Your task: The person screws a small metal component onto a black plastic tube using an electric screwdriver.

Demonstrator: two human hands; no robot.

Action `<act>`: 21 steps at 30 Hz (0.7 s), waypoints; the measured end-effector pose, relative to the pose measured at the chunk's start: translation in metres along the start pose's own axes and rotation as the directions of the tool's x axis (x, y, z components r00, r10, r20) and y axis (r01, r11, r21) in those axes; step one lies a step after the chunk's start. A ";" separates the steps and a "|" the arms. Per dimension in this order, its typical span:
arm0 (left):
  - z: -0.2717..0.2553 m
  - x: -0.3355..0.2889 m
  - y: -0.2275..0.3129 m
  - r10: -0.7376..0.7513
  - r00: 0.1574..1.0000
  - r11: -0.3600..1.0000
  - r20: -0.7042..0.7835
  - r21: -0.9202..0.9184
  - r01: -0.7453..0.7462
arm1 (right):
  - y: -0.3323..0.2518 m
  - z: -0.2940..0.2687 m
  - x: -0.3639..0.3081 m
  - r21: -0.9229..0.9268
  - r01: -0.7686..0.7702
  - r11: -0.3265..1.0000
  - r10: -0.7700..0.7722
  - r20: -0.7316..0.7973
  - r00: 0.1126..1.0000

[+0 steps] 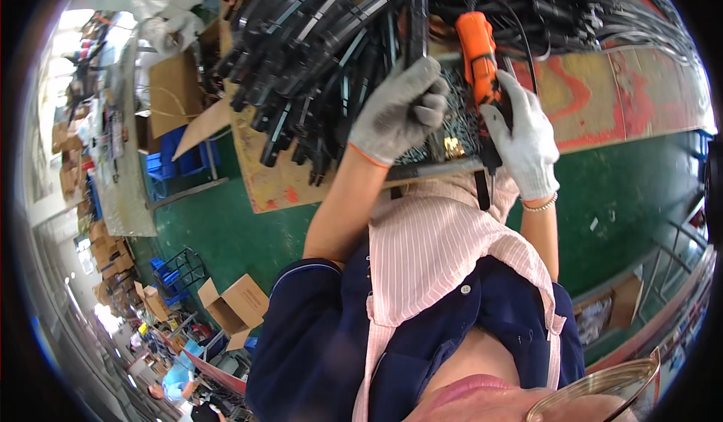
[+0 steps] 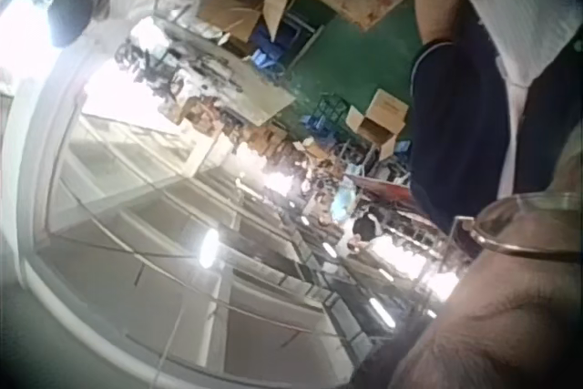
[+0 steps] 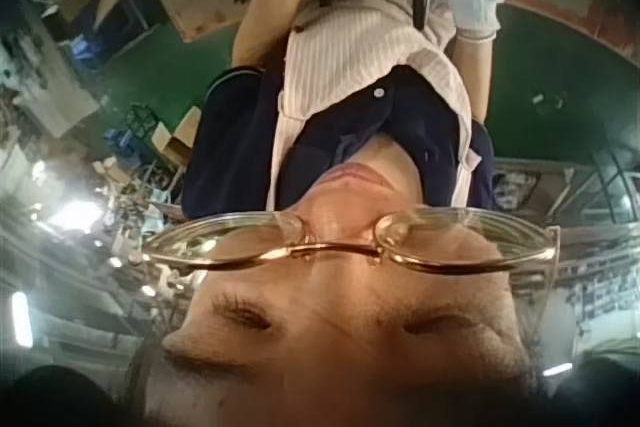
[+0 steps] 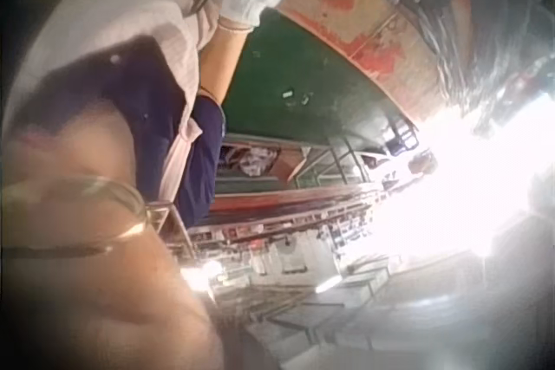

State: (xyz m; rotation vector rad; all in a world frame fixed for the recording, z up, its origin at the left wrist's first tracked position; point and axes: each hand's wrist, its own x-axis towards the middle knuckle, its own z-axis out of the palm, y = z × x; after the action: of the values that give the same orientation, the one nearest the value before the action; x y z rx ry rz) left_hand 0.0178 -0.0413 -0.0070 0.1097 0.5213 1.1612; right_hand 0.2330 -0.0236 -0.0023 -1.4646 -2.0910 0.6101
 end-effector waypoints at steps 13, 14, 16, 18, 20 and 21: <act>0.018 -0.005 -0.005 0.201 0.979 0.959 -0.039 0.211 -0.189 | 0.006 0.006 0.008 0.646 -0.224 0.730 0.183 0.131 0.974; 0.027 -0.006 -0.003 0.158 0.986 0.973 -0.057 0.181 -0.146 | 0.003 -0.002 0.006 0.762 -0.209 0.613 0.181 0.122 0.976; 0.023 -0.003 -0.007 0.124 0.982 0.979 -0.142 0.179 -0.098 | -0.008 -0.012 0.009 0.993 -0.116 -0.025 -0.136 0.111 0.984; 0.006 0.000 -0.003 0.104 0.994 0.981 -0.045 0.168 -0.095 | -0.029 0.002 0.015 0.983 0.149 -0.109 -0.073 -0.157 0.985; 0.007 -0.004 -0.007 0.122 0.982 0.984 -0.142 0.146 -0.101 | -0.022 0.000 0.009 0.896 0.096 -0.433 -0.066 -0.138 0.988; 0.010 -0.006 -0.005 0.124 0.983 0.982 -0.137 0.157 -0.102 | -0.018 -0.001 0.004 0.702 0.048 -0.711 -0.053 -0.121 0.991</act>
State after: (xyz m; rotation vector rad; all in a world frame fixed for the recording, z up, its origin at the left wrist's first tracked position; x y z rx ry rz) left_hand 0.0249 -0.0467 0.0017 0.1864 0.7403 1.2465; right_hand 0.2194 -0.0249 0.0102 0.1891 -0.2805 1.8011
